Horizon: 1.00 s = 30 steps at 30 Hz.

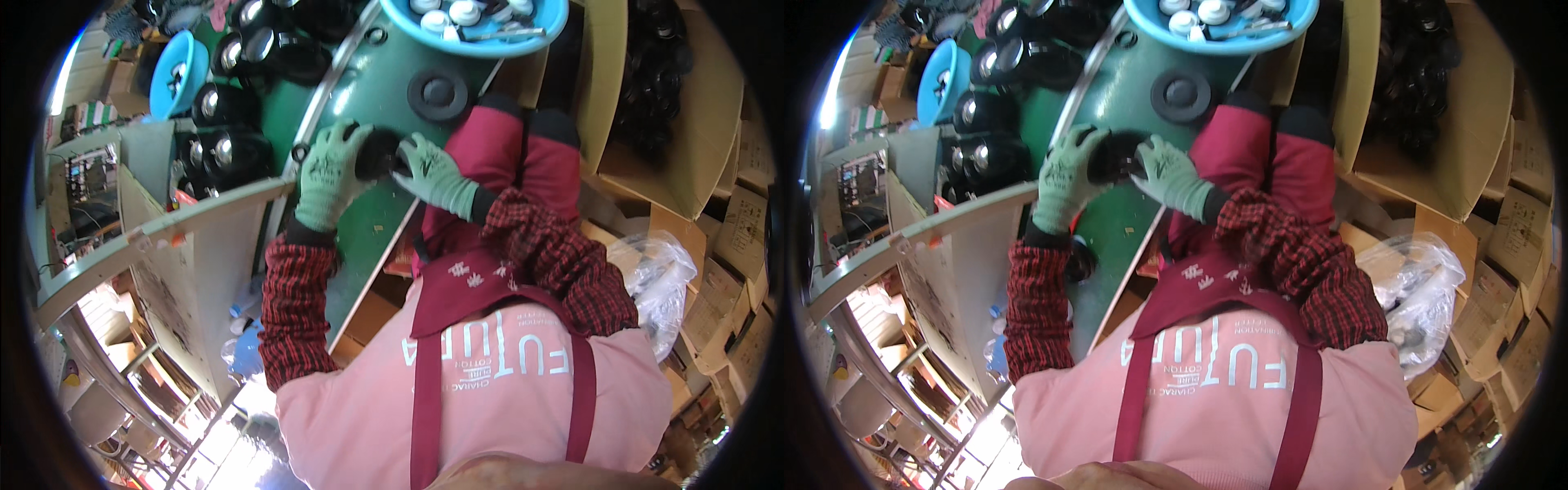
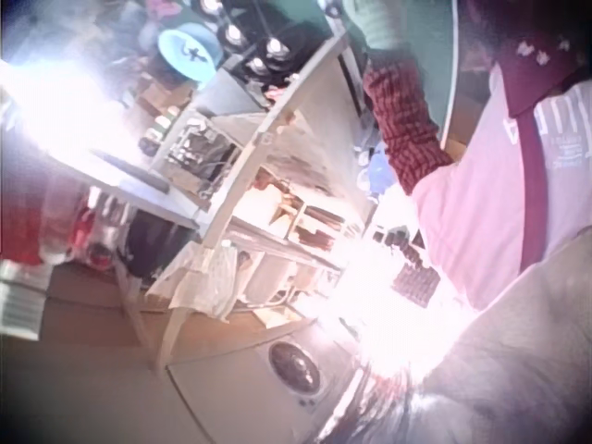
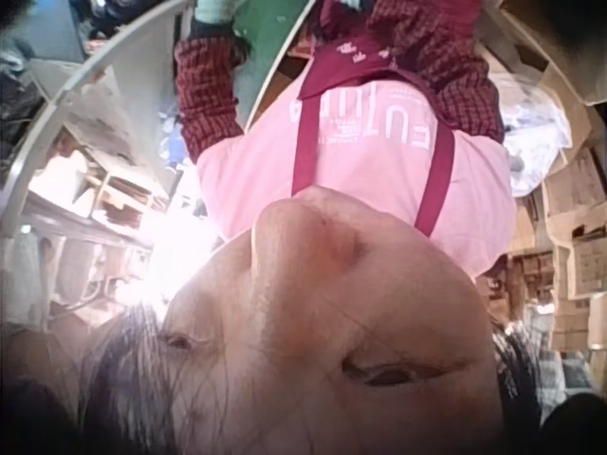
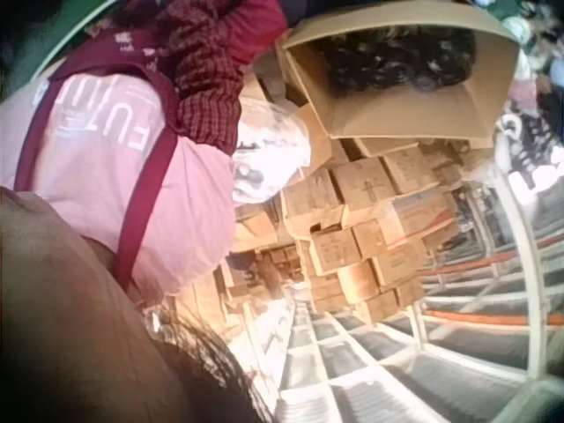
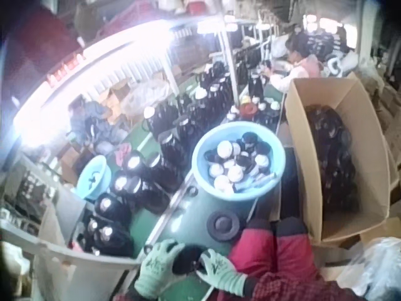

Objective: The person repeatedly picks up black kettle bodies from a cardboard box, places them on a green workbench, inserts a white circular component into the base, and secures a black lid. The assembled kettles are then placed into a blue basin. The process is repeated continuously.

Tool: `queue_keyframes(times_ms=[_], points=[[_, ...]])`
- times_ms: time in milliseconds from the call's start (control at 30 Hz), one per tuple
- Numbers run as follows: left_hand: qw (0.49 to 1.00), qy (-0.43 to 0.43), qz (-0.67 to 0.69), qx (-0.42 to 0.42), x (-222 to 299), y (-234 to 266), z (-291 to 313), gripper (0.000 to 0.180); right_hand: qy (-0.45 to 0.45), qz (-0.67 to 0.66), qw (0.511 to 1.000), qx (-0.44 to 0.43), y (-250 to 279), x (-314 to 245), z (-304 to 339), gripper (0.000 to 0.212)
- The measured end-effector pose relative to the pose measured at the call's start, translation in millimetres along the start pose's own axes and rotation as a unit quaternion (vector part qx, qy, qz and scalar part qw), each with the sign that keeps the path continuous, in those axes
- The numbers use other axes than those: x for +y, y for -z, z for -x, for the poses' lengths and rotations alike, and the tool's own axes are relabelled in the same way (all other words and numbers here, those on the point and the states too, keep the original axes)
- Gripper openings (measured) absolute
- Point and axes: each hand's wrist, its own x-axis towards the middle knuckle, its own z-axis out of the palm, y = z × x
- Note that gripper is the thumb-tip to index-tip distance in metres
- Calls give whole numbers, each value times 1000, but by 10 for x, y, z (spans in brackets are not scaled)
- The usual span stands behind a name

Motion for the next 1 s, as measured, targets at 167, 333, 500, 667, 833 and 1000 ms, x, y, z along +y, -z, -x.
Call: queue_keyframes(times_ms=[167,333,500,667,833,1000], points=[[999,-21,-11,-22,-23,80,24,103,1,33,999,-17,-39,-12,-19,42],[989,111,-39,-93,30,155,15,100,-7,7,1000,-23,-86,12,-49,39],[993,68,-13,-95,-28,154,-37,87,2,1,1000,-26,-161,76,-55,40],[987,48,-30,-148,-27,228,-117,88,15,-11,999,-33,-210,122,-65,43],[986,59,-30,-150,29,268,-116,93,21,4,1000,-16,-186,126,-67,44],[997,-39,-25,-60,-46,187,-74,84,67,19,998,13,-131,125,-71,42]])
